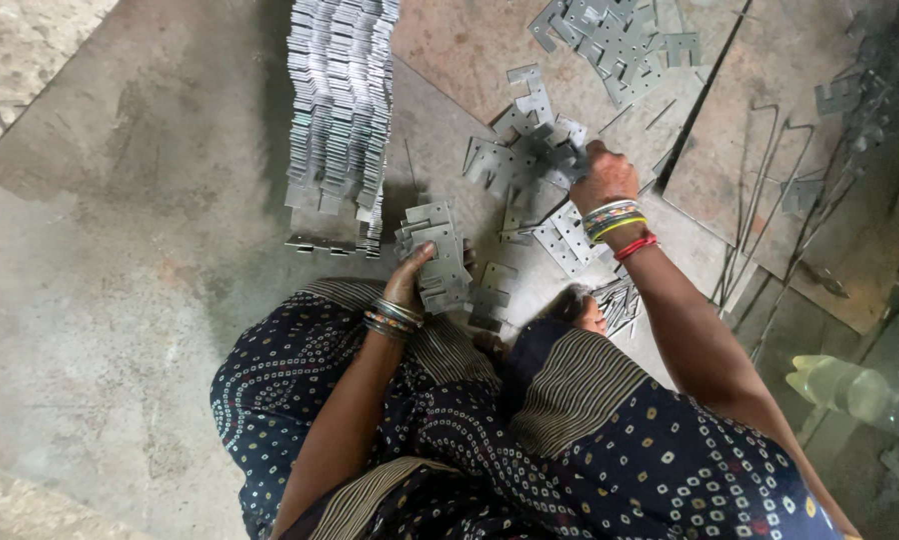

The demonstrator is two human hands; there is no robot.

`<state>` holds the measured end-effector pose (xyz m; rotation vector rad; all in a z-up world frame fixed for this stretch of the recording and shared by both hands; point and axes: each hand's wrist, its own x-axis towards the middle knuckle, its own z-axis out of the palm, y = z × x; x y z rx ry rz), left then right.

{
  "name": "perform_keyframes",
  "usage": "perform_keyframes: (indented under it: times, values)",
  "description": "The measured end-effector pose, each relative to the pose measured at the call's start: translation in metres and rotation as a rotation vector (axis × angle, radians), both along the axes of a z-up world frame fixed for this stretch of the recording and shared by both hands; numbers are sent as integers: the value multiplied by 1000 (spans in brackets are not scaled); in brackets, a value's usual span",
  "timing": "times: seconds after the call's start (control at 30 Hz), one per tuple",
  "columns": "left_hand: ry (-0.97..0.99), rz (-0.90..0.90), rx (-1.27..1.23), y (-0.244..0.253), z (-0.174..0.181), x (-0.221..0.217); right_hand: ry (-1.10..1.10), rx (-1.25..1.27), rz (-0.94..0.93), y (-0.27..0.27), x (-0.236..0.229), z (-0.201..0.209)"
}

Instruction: The person sits on the floor and uses a white cloth to wipe small metal brackets. They pick up brackets from a scattered pile, wipe them, and place them into a neat stack. The person occasionally uses a long metal rod to gather scattered brackets into a pile.

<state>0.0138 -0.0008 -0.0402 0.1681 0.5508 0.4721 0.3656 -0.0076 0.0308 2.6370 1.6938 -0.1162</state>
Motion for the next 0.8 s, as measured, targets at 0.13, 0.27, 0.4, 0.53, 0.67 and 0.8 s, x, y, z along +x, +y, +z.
perform_keyframes:
  times: [0.13,0.27,0.4,0.53,0.67,0.8]
  values:
    - [44,-60,26,-1,-10,2,138,244,75,-11,4,24]
    - [87,-72,46,-3,-21,2,524,290,-23,-22,6,32]
    - [185,-84,29,1,-29,5,962,119,-322,-30,9,26]
    - [227,-87,-2,-3,-36,6,1081,160,-457,-37,12,15]
    - [248,-85,29,-6,-47,6,887,297,-301,-36,11,35]
    - [187,-69,81,-7,-57,9,979,274,-209,-39,-14,79]
